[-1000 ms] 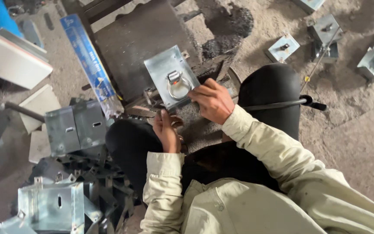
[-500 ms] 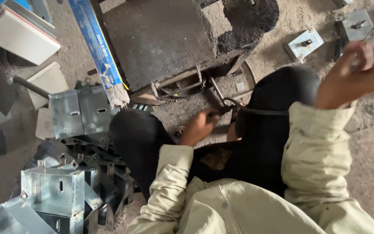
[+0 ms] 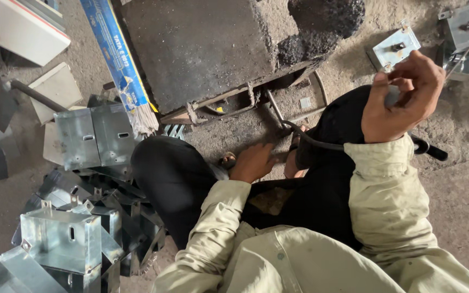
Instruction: The person sits on the floor and welds metal handles onto small metal boxes using a handheld welding tool. They repeatedly pick up boxes, position the handles, weld them in place, and then set the finished boxes aside.
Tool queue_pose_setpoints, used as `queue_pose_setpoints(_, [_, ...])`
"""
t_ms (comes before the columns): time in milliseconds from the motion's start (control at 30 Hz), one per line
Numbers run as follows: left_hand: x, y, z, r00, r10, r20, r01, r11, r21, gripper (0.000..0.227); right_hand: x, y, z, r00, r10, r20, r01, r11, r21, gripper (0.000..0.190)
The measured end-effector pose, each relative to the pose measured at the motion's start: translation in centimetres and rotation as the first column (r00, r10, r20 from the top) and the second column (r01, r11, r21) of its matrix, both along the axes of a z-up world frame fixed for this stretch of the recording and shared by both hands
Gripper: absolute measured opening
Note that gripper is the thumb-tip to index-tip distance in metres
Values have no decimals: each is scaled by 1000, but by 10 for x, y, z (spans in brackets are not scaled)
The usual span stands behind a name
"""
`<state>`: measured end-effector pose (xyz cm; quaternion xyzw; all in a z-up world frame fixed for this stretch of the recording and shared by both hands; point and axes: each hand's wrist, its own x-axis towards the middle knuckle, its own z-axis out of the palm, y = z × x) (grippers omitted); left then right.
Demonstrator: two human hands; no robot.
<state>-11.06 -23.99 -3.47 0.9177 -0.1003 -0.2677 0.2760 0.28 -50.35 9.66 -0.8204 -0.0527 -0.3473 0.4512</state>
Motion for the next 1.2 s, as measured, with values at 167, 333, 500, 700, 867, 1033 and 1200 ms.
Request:
queue_pose_setpoints(167, [-2,-1,-7,999,4,-43,-2,998,55,41,-7,-5,-6,998,39,-45,-36,997,63,29])
queue_pose_setpoints(333, [18,-16,-65,974,14,-225,-33,996,-82,54,-27,-33,-9,976,24,217,5,991,-131,31])
queue_pose_setpoints(500, [36,-34,-177,963,130,-237,-147,988,-55,46,-108,-59,-14,988,-134,71,150,939,-309,23])
queue_pose_setpoints(700, [34,-59,-239,889,227,-398,-219,973,66,51,-161,-80,-17,983,-9,-181,-66,912,-405,18])
queue_pose_setpoints(867, [47,-82,-265,807,185,-560,-118,981,153,56,-149,-117,-35,971,107,-212,-177,921,-346,25])
queue_pose_setpoints(1033, [66,-102,-310,804,226,-551,-142,971,192,56,-136,-147,-46,948,41,-317,-181,887,-426,22])
queue_pose_setpoints(1200, [94,-97,-342,808,230,-543,-199,973,117,55,-120,-148,-45,938,24,-347,-189,872,-452,20])
